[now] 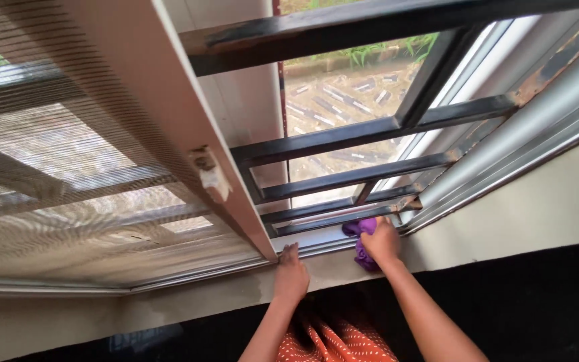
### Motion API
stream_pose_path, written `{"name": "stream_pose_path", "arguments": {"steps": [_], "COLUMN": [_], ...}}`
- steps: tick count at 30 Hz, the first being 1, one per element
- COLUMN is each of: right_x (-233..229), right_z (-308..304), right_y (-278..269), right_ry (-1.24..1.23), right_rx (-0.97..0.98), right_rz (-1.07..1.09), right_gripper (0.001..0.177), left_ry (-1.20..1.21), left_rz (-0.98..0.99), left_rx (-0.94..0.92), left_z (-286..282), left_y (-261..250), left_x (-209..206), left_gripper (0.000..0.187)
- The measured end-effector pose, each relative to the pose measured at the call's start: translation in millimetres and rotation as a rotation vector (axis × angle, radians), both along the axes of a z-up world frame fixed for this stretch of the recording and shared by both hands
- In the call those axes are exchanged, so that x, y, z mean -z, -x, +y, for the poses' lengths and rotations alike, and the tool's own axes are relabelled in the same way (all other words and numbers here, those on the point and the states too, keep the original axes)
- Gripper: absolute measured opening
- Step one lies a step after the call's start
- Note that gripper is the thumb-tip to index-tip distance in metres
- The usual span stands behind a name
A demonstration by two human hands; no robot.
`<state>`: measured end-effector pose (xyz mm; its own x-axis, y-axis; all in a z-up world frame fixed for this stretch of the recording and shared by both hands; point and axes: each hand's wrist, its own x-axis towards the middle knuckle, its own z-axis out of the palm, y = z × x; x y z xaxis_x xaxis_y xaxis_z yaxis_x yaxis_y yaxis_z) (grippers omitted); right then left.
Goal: Cleaning a window frame and track with a purple cloth.
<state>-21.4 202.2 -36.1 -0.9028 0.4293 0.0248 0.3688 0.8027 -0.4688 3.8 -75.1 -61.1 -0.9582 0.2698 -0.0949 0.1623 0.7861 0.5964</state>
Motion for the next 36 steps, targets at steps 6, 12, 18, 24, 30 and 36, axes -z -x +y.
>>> {"name": "stream_pose_path", "arguments": {"steps": [6,12,18,24,30,36], "right_x": [-46,10,48,-3,1,9], "right_z": [-59,-108,-27,39,-30,-141], "right_y": [1,22,27,12,13,30], "right_ry": [0.067,-0.041,-0.073,-0.334,-0.148,0.167], "right_rx": [0.001,-0.506,-0.521,-0.395,-0.429,-0.691], "right_rz": [-0.174,-0.087,-0.145,-0.367,-0.189,-0.049], "right_gripper": [0.044,0.03,0.033,0.038,0.035,0.017], "left_ry": [0.071,0.15,0.153,0.139,0.022,-0.294], "left_rz": [0.055,0.052,0.057,0.19,-0.044,0.156], "left_rx": [-0.217,-0.184,-0.179,-0.177,-0.249,-0.236], "left_z": [20,17,21,22,23,21], "left_y": [5,11,9,5,0,-10], "left_x": [5,18,4,22,-28,-67], "left_gripper": [0.041,0.063,0.06,0.053,0.048,0.062]}}
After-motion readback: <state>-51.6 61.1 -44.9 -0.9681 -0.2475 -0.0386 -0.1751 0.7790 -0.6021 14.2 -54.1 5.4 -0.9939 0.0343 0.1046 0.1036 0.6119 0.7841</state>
